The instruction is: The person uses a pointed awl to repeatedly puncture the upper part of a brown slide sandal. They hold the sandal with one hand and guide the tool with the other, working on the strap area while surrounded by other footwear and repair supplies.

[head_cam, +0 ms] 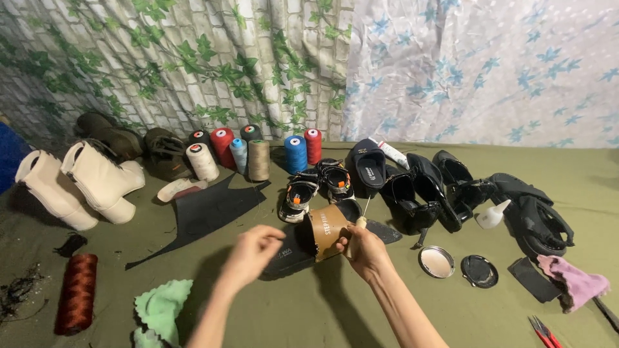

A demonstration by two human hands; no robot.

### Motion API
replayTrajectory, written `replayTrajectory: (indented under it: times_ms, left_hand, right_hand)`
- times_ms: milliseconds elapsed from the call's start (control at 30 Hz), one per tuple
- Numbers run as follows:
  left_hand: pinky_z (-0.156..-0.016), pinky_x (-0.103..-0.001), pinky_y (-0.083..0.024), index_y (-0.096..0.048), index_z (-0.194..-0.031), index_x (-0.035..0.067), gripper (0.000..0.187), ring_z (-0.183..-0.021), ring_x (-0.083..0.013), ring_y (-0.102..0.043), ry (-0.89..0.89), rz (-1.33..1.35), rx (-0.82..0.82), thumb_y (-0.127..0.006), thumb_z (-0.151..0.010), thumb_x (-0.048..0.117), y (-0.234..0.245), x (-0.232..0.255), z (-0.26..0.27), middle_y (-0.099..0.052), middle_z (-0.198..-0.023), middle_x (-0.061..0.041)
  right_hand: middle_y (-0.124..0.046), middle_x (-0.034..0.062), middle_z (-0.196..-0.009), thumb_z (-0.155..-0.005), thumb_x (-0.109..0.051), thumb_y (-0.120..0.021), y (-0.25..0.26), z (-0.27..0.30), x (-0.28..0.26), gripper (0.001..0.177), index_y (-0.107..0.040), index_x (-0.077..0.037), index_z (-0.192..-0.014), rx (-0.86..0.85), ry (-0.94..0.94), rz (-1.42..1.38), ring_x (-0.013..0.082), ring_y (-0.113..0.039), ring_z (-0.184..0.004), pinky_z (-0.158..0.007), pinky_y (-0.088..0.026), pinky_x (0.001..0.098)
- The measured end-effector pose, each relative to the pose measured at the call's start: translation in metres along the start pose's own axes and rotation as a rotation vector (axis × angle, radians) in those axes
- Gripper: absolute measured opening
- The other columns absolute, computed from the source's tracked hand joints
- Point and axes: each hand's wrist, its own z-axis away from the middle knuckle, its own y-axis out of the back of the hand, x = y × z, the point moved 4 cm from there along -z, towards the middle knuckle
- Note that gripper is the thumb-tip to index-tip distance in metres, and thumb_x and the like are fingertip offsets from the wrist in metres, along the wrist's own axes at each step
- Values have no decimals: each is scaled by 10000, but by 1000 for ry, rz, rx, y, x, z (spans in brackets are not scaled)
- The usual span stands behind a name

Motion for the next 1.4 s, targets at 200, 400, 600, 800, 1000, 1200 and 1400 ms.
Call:
replayTrajectory:
  times_ms: [200, 400, 600, 800, 1000, 1200, 1400]
  left_hand:
    - [-669, -339, -593, -716, -813, 86, 62, -785, -266, -716, -259, -165, -118, -760, -826, 128, -60, 21, -29, -675, -823, -98]
    - [-649, -376, -546, -612, -728, 16, 203, -767, -301, -672, -223, -286, -152, -766, -787, 134, -86, 3, -42, -639, -787, -124]
    - [-780, -384, -557, -636, -759, 22, 126, -894, -317, -640, -554, -483, -62, -697, -856, 74, -117, -26, -55, -600, -779, -110]
    - [-662, -456, -525, -545, -958, -17, 60, -974, -337, -507, -534, -605, -14, -533, -989, 33, -129, -29, -46, -501, -1075, -180]
    - [-729, -450, -455, -440, -986, 65, 47, -856, -348, -611, -192, -8, -147, -487, -984, 67, -111, -12, -46, -655, -1002, -193]
    - [-662, -342, -489, -602, -905, 78, 89, -684, -179, -546, -82, 254, -136, -514, -899, 92, -110, -35, -61, -564, -692, -13]
    - [-533, -246, -370, -600, -663, 132, 294, -539, -118, -406, 20, 443, -236, -561, -899, 304, -151, -86, -91, -440, -549, -6]
  right_hand:
    - [-495, 133, -931, -974, -32, -588, 7, -2, 6, 339, -457, 112, -1251, -6, -20, -41, 187, -555, -725, -652, -523, 349]
    - [-468, 133, -932, -972, -40, -594, 16, -19, 11, 367, -452, 128, -1266, 22, -18, -25, 175, -549, -714, -625, -516, 354]
    - [-479, 126, -912, -972, -53, -589, 25, -36, 19, 344, -435, 110, -1233, 33, -28, -19, 162, -555, -684, -594, -478, 334]
    - [-547, 137, -835, -1011, -24, -560, 19, -24, 15, 115, -451, -54, -993, 79, -122, -107, 212, -500, -637, -575, -474, 329]
    - [-587, 192, -831, -968, 9, -598, 20, -26, 9, 117, -482, 23, -969, 36, -117, -80, 248, -587, -683, -632, -588, 350]
    - [-595, 128, -880, -1003, -81, -529, 11, -16, -4, 243, -521, 61, -1201, -77, -85, 147, 208, -662, -766, -640, -496, 257]
    - [-594, 128, -872, -998, -86, -544, 31, -39, 8, 223, -538, 56, -1170, -74, -64, 157, 212, -674, -771, -646, -533, 272]
